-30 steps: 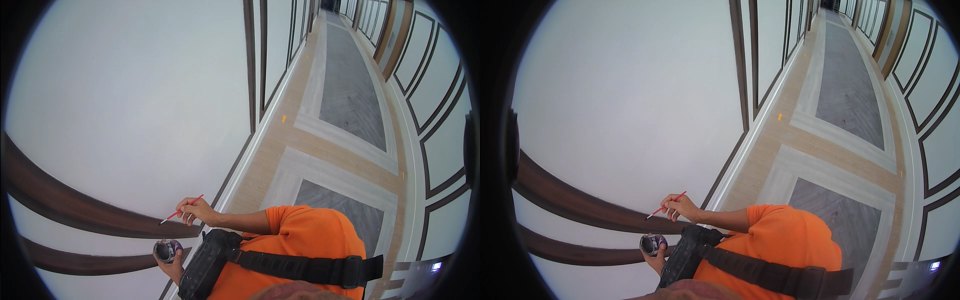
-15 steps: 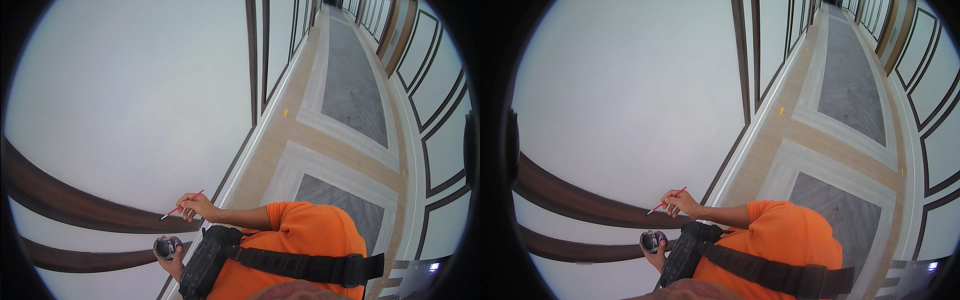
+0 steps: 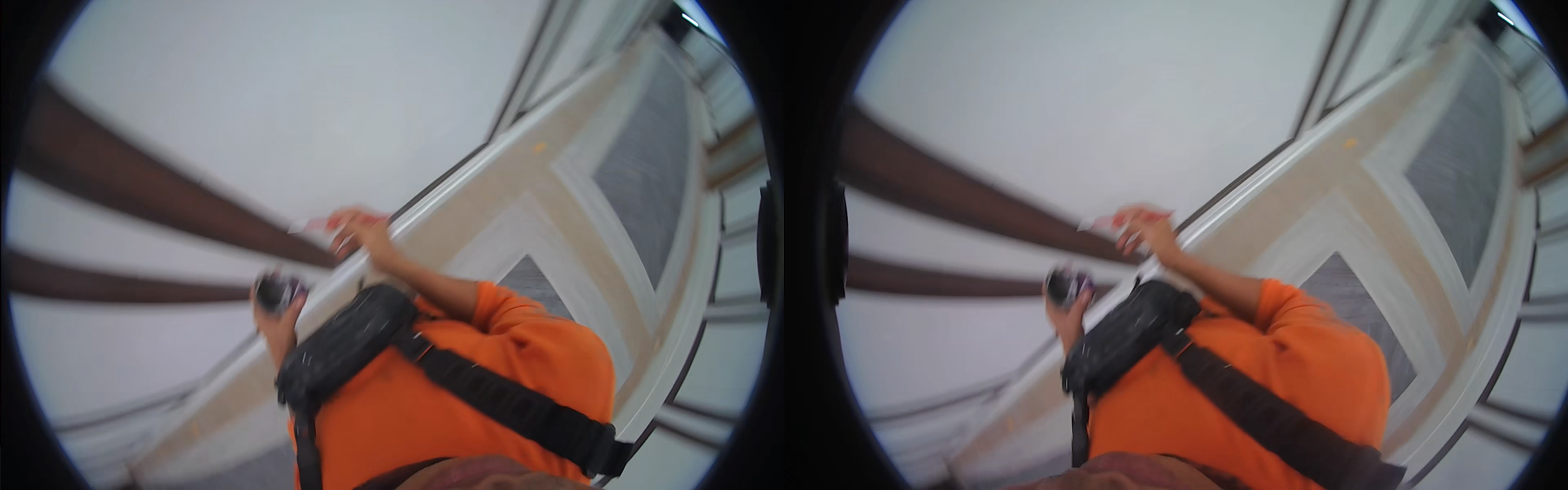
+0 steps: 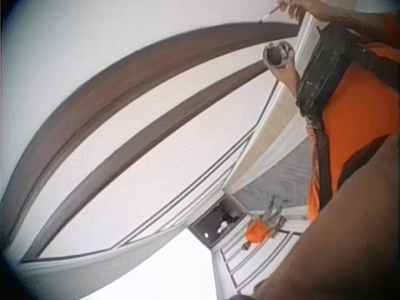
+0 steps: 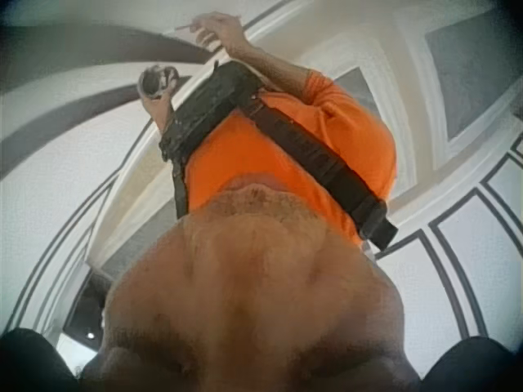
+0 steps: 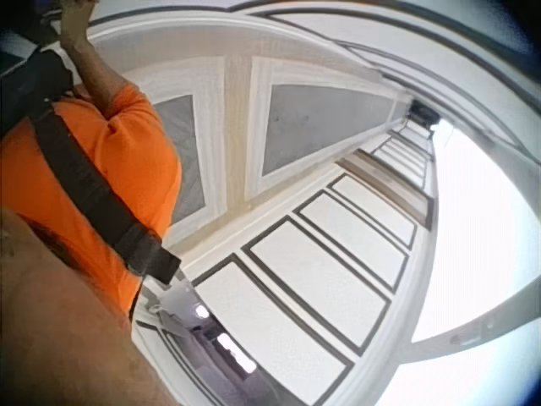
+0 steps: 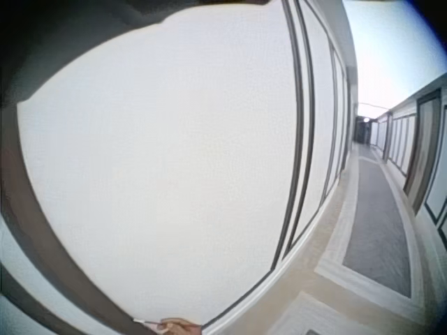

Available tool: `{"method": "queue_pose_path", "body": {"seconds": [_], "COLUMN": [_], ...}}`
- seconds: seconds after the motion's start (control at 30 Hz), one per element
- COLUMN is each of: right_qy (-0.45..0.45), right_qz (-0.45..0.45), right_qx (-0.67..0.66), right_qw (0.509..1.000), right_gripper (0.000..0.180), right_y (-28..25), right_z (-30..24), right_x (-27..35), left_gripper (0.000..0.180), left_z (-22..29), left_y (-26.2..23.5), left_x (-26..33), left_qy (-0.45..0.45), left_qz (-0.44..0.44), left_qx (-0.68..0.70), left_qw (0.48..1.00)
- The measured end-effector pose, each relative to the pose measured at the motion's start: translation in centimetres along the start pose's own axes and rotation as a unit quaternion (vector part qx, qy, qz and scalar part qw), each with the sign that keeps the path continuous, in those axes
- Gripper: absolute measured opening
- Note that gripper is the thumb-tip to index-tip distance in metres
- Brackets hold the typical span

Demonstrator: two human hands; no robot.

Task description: The person paints dark brown decorative beams on a white ceiling using a small paintbrush and a handheld paint can. They repeatedly dip the brush into the can and apply paint along the edges and surfaces of the beams in a hallway.

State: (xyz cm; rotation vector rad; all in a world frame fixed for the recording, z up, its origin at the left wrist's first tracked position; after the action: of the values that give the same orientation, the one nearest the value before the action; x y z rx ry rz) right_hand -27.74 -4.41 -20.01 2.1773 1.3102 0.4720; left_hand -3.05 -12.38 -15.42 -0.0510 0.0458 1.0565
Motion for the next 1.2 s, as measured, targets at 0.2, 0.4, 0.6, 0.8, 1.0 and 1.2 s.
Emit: {"method": "queue_pose_path", "body": {"seconds": [0.2,0.4,0.6,0.8,1.0,1.2], "right_qy": [-0.048,-0.076,-0.073,-0.066,-0.126,-0.111], "right_qz": [0.012,0.001,-0.016,-0.003,0.005,0.016], "right_qx": [0.049,0.049,0.049,0.093,0.137,0.115], "right_qw": [0.998,0.996,0.996,0.993,0.983,0.987], "right_gripper": [0.034,0.030,0.029,0.026,0.022,0.023], "right_y": [0.7,0.9,2.4,1.6,0.1,-1.1], "right_z": [0.2,0.1,-1.2,-1.7,-4.6,-4.0], "right_x": [0.2,-1.7,-2.0,-0.7,-0.4,0.0], "left_gripper": [0.076,0.073,0.076,0.076,0.074,0.073], "left_z": [1.2,1.3,2.6,3.3,2.8,2.5], "left_y": [-0.1,-0.3,-0.9,-1.3,-1.6,-1.6], "left_x": [0.5,0.9,1.6,2.9,2.9,3.4], "left_qy": [0.023,0.023,0.009,0.006,0.007,0.001], "left_qz": [0.009,0.031,0.028,0.036,0.036,0.050], "left_qx": [-0.044,-0.055,-0.053,-0.057,-0.049,-0.025], "left_qw": [0.999,0.998,0.998,0.998,0.998,0.998]}}
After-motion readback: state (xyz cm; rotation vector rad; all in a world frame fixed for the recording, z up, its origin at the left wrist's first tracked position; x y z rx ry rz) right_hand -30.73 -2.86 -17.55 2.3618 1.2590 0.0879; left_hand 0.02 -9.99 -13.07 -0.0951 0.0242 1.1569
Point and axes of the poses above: each hand's wrist, its own x-axis away from the middle knuckle, its own y-axis out of the palm, z = x × y, the point moved 8 cm from there along -x, towards the middle knuckle, and after that the axes turned 2 degrees about -z, right-handed, at the moved point
